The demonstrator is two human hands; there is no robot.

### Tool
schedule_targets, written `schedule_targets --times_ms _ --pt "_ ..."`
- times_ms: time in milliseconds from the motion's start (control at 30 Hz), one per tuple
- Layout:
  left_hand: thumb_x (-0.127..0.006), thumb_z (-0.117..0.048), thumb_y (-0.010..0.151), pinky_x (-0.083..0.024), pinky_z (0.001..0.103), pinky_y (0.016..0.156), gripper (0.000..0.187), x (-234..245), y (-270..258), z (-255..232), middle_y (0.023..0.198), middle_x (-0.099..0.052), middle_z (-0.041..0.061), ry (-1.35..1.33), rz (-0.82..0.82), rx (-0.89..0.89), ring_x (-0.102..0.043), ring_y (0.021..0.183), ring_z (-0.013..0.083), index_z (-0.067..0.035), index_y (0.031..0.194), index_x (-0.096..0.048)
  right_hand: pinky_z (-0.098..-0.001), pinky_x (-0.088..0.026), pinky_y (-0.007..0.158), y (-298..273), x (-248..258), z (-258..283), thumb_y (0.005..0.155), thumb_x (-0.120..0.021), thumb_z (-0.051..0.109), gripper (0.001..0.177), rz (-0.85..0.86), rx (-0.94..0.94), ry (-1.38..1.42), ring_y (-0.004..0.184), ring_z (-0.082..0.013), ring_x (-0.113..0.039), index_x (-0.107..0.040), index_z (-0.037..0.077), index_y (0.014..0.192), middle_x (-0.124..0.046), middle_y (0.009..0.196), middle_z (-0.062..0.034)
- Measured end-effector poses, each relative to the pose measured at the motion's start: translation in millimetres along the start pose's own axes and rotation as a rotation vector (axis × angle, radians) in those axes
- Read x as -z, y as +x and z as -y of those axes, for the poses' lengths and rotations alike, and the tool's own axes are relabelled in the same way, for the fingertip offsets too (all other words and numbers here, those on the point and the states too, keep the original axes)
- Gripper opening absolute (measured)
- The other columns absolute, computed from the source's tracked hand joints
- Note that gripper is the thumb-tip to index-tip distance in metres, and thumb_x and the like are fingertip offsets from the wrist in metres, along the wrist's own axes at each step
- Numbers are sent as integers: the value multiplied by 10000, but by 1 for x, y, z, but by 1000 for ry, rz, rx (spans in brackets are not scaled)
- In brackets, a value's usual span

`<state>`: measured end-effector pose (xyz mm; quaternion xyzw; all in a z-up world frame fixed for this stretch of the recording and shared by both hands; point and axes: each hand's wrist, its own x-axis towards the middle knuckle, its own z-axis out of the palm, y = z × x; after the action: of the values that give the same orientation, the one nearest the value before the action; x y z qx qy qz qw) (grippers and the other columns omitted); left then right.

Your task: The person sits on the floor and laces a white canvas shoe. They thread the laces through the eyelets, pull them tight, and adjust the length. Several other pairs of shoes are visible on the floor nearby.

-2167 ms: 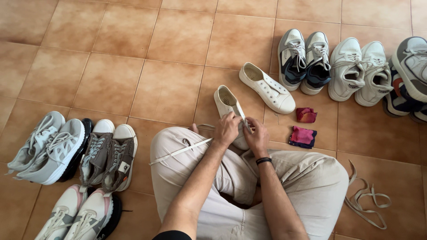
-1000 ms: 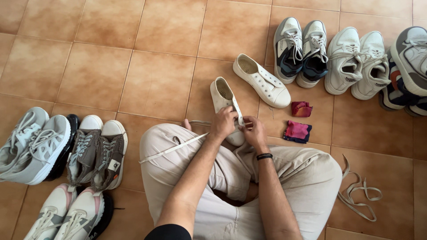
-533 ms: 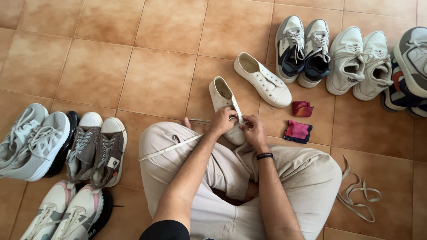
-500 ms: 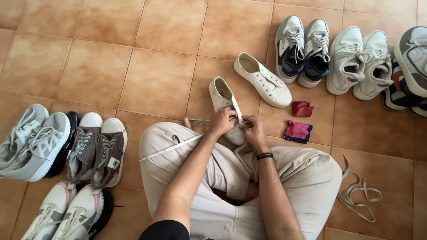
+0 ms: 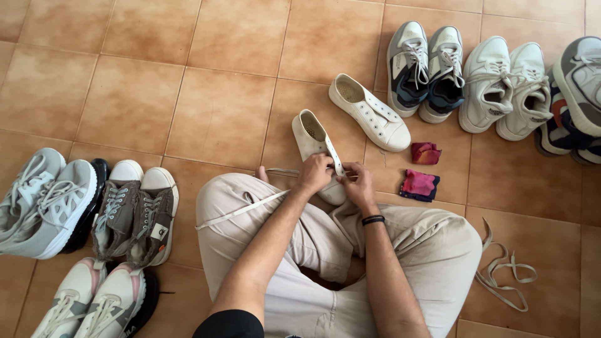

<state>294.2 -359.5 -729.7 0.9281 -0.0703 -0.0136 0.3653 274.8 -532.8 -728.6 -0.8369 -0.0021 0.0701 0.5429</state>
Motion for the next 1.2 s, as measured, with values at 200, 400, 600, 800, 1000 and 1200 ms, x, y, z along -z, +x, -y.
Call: schedule_targets --times_ms 200,400,600,800,1000,1200 --pt "-775 -95 752 -544 474 859 168 2 0 -9 989 -727 180 64 18 28 -688 980 371 -48 910 -744 -337 -582 767 9 -8 -25 743 -837 3 377 7 -89 131 847 -189 -699 -748 17 1109 -767 955 -97" --pt "-779 -97 749 -536 489 845 159 12 0 -16 942 -730 183 7 -1 22 -689 951 381 -52 901 -757 -321 -589 821 9 -4 -33 783 -795 -10 387 62 -133 209 902 -177 -714 -734 12 1164 -770 1000 -81" --pt "-736 -80 778 -556 488 805 128 11 -1 -18 898 -741 189 -100 -36 92 -709 908 383 -43 901 -735 -325 -574 886 7 8 -31 829 -677 -57 429 192 -92 272 1049 -167 -677 -694 10 1253 -735 1119 -85" --pt "-767 -118 750 -557 496 801 229 -2 3 -12 877 -752 176 -86 -46 208 -724 875 385 -63 970 -734 -337 -585 885 6 8 -25 850 -712 -49 370 182 -74 220 1044 -170 -675 -701 8 1215 -734 1111 -74" --pt "-784 -120 744 -560 528 791 732 -9 7 -3 884 -719 228 -72 -61 205 -707 874 429 36 1338 -384 -339 -599 864 6 4 -16 830 -709 -63 364 134 -93 193 1014 -177 -697 -716 12 1186 -747 1096 -81" --pt "-770 -91 750 -532 544 817 763 -17 4 3 997 -710 258 -122 -62 146 -681 955 462 39 1378 -357 -344 -600 861 5 7 -5 825 -719 -26 370 117 -102 142 999 -184 -703 -711 16 1193 -751 1096 -84"
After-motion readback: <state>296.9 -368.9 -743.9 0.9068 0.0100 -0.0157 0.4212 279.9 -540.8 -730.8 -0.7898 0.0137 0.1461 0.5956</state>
